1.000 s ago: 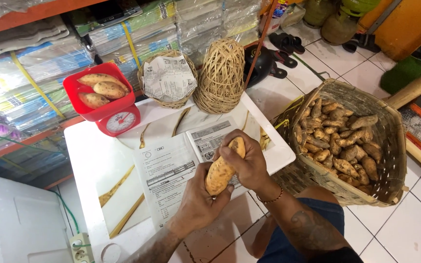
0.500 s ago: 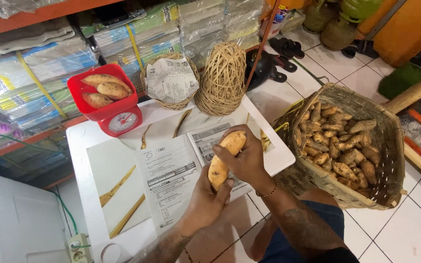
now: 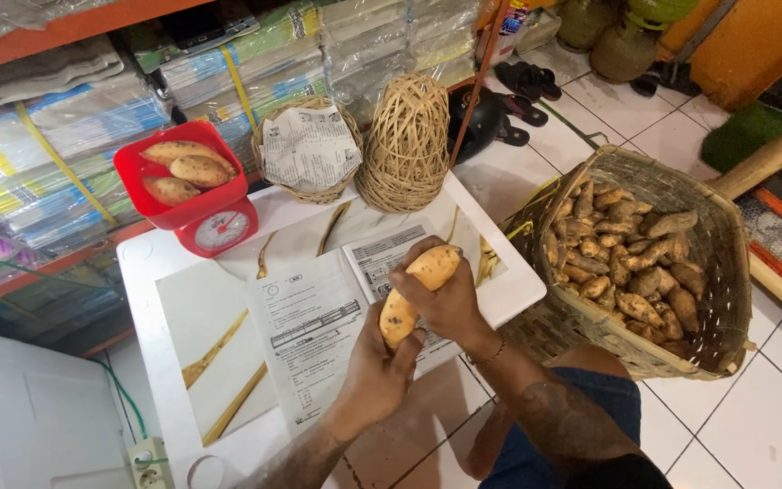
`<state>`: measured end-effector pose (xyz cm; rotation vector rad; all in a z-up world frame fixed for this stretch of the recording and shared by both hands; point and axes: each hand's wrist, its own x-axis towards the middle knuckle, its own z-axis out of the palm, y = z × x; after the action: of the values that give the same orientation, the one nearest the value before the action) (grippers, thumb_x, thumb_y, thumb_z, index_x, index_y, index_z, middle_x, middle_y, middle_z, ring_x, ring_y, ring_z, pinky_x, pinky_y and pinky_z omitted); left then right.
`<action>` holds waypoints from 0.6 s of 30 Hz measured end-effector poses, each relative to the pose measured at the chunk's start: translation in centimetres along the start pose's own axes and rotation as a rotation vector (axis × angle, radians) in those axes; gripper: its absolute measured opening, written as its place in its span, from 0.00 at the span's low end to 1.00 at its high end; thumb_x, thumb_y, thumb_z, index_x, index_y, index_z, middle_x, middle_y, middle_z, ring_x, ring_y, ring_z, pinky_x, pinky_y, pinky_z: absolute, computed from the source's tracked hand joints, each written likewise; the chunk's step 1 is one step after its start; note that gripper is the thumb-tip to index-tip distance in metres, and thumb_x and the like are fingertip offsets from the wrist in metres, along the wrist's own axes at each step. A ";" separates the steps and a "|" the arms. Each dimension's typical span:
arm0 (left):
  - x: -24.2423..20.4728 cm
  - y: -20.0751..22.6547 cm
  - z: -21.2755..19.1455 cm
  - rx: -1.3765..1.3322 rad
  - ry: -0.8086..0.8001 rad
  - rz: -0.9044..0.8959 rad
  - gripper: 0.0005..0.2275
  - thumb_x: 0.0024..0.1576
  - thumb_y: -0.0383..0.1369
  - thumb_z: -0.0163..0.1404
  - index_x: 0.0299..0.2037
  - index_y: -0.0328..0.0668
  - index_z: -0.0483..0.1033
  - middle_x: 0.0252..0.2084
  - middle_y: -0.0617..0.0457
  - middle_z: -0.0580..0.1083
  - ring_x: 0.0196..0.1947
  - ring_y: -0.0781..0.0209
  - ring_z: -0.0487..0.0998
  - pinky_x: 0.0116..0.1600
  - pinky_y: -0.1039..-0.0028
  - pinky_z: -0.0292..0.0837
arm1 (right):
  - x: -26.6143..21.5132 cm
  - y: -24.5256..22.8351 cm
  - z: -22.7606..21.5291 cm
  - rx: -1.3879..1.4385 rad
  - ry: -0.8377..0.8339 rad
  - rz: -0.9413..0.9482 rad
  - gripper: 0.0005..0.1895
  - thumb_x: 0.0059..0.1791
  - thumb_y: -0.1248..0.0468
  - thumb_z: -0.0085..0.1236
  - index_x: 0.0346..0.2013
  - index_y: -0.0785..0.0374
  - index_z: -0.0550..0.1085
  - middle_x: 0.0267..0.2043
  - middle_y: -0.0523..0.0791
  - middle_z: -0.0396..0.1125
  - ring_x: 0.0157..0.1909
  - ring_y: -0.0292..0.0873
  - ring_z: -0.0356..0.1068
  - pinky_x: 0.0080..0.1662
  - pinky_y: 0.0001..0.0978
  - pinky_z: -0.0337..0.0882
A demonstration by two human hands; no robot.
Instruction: A person is manually peeling sweet potatoes by hand and placing them into a red container on a scale.
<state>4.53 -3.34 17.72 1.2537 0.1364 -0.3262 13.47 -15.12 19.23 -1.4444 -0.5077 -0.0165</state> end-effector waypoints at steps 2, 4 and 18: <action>-0.2 0.8 0.5 0.206 0.146 0.110 0.13 0.61 0.29 0.49 0.55 0.44 0.64 0.28 0.53 0.68 0.20 0.67 0.63 0.22 0.74 0.62 | -0.3 -0.8 1.6 -0.087 0.229 -0.013 0.10 0.45 0.64 0.65 0.34 0.58 0.70 0.34 0.41 0.68 0.37 0.36 0.71 0.39 0.30 0.75; -0.4 1.8 0.8 0.216 0.181 0.036 0.12 0.60 0.29 0.49 0.52 0.41 0.64 0.24 0.47 0.73 0.17 0.60 0.72 0.23 0.71 0.74 | -0.5 -1.3 2.0 -0.164 0.291 -0.219 0.23 0.48 0.66 0.63 0.51 0.60 0.59 0.39 0.47 0.69 0.40 0.41 0.72 0.45 0.34 0.78; 0.0 -0.7 -0.8 0.094 0.102 0.006 0.13 0.58 0.25 0.50 0.51 0.40 0.64 0.28 0.51 0.70 0.15 0.64 0.66 0.17 0.73 0.64 | -1.2 0.8 2.2 -0.121 0.245 -0.074 0.15 0.53 0.54 0.49 0.46 0.61 0.65 0.34 0.46 0.70 0.35 0.39 0.70 0.39 0.32 0.73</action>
<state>4.40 -2.74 16.78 1.3644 0.2067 -0.2655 11.94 -13.29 18.19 -1.5160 -0.3629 -0.2844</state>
